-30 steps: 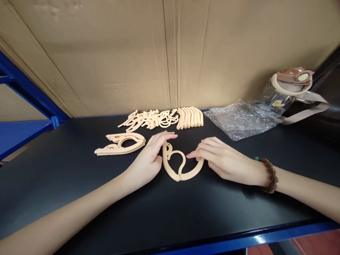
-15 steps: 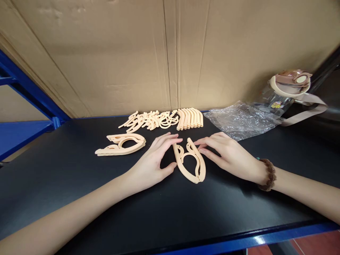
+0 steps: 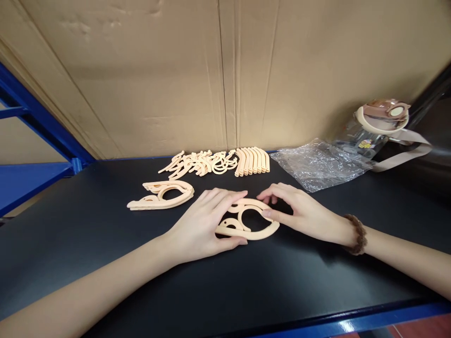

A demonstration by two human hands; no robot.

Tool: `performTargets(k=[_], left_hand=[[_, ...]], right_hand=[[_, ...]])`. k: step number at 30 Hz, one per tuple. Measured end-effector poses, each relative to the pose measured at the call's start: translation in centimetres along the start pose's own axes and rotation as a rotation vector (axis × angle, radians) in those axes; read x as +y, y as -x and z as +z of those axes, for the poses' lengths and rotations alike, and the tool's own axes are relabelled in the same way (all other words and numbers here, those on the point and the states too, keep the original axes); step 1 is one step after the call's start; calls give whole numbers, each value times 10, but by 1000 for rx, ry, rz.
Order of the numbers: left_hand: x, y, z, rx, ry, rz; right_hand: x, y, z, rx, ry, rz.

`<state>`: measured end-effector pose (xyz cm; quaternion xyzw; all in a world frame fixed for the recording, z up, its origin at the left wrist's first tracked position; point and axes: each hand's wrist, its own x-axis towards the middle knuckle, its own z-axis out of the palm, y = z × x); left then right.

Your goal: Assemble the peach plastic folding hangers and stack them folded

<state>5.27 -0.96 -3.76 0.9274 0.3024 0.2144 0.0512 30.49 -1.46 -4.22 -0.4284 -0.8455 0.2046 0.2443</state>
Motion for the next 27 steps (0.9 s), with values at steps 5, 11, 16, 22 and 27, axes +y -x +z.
performTargets(k=[5, 11, 16, 22, 27], left_hand=[[1, -1, -6, 124, -165, 83], [2, -1, -7, 100, -203, 66], [0, -1, -7, 96, -217, 82], [0, -2, -7, 90, -241, 109], [1, -1, -10, 94, -291, 150]], right_hand=[[2, -3, -3, -90, -329, 125], [-3, -3, -5, -139, -530, 192], [-3, -4, -5, -139, -548, 195], [-4, -4, -6, -165, -560, 192], [-4, -3, -6, -171, -566, 171]])
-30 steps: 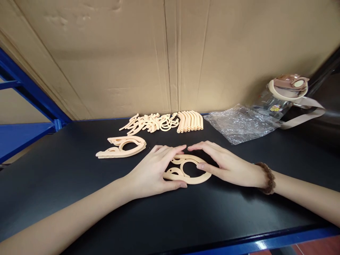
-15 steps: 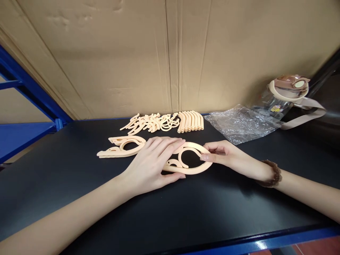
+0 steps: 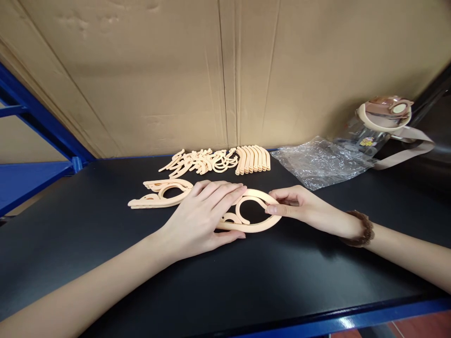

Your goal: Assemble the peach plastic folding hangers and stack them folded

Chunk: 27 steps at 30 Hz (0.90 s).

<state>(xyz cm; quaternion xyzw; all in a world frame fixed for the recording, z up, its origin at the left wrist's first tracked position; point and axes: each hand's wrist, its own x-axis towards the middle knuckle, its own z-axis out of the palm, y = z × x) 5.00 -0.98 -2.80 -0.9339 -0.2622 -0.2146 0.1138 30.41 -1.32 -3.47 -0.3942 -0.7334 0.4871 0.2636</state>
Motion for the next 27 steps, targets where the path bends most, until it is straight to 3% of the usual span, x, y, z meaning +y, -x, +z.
performTargets(k=[7, 11, 15, 19, 23, 27], left_hand=[[12, 1, -8, -64, -121, 54], [12, -5, -26, -78, -209, 41], [-18, -11, -56, -141, -205, -96], [-65, 1, -79, -328, -107, -358], [-97, 29, -87, -427, 153, -611], [-106, 46, -84, -484, 240, -732]], right_hand=[[-1, 1, 2, -84, -4, -19], [-1, 1, 1, -34, 30, -108], [6, -2, -4, 43, 0, -105], [10, -5, -6, 20, 30, -63], [9, -6, -3, -21, 104, -20], [9, -6, -1, -32, 161, -6]])
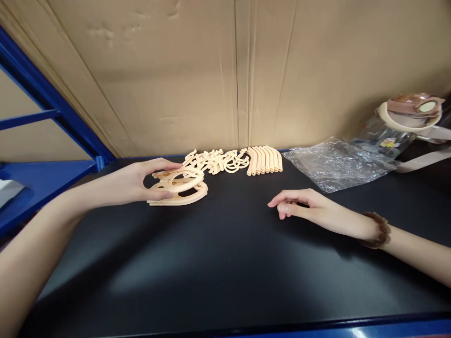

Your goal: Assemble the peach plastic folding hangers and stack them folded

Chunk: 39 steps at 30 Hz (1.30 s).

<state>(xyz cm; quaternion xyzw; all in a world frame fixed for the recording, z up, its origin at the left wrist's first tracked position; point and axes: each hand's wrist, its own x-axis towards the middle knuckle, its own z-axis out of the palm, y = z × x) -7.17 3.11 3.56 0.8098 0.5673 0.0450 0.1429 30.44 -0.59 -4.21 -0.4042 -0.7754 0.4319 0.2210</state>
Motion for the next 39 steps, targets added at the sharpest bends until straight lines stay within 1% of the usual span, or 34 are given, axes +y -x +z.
performTargets(k=[3, 9, 21, 25, 28, 30, 35, 39], left_hand=[[-6, -1, 4, -3, 32, -6], [-17, -4, 8, 12, 12, -5], [-21, -10, 14, -29, -43, -28], [-15, -9, 13, -36, -48, -29], [-5, -7, 10, -72, -48, -45], [-2, -7, 10, -90, -52, -56], [-10, -11, 12, -93, -45, -19], [-10, -11, 13, -125, -9, -30]], right_hand=[[0, 0, 1, -7, -9, 7], [-1, -1, 0, -4, 40, 25], [-1, -1, -3, -8, 19, 13], [0, -2, -4, -14, 18, 5], [0, -2, -4, -21, 19, 1], [-1, -2, -5, -25, 25, 5], [-1, -1, -6, -25, 10, 0], [1, -1, -7, -26, -8, -18]])
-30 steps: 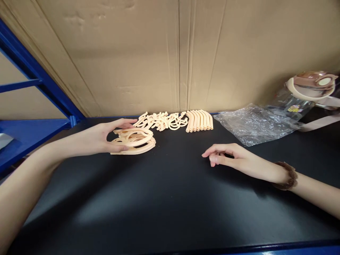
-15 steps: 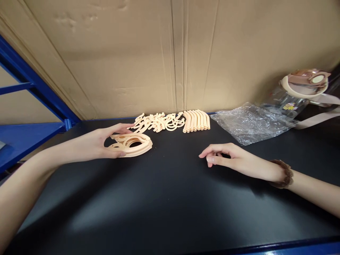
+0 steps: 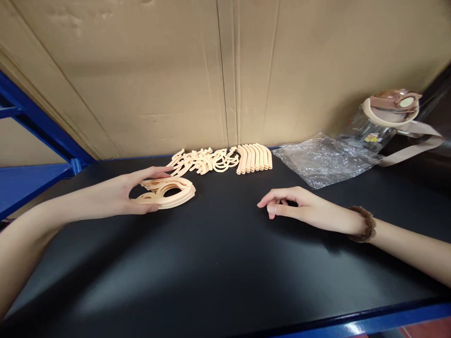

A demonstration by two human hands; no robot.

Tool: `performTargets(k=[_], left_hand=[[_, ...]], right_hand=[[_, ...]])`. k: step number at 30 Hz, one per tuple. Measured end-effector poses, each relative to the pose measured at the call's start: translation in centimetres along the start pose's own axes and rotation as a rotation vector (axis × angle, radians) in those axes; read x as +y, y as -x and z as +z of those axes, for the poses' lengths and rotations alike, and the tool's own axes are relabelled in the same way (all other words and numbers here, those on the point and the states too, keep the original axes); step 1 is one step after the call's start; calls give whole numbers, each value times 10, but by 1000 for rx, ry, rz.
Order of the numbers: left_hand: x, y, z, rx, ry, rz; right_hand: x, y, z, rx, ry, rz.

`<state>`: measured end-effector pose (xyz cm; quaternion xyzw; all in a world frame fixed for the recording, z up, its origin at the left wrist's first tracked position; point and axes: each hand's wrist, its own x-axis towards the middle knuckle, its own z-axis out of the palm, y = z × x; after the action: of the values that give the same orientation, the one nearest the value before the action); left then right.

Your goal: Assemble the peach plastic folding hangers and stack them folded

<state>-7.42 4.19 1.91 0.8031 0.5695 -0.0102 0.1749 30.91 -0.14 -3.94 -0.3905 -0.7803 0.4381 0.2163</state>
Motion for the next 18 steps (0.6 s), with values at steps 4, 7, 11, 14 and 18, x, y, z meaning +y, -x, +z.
performTargets(k=[4, 7, 11, 14, 18], left_hand=[[-2, 2, -1, -40, 5, -47], [-7, 2, -3, -17, -44, -83], [-9, 3, -6, -41, -59, -87], [-7, 3, -7, -36, -69, -77], [-9, 3, -7, -35, -83, -83]], right_hand=[[1, 0, 0, -3, 12, 8], [1, 0, 0, -1, 26, 16], [0, 0, 0, -7, 35, 16], [1, 0, 0, -9, 31, 9], [1, 0, 0, -8, 36, 13]])
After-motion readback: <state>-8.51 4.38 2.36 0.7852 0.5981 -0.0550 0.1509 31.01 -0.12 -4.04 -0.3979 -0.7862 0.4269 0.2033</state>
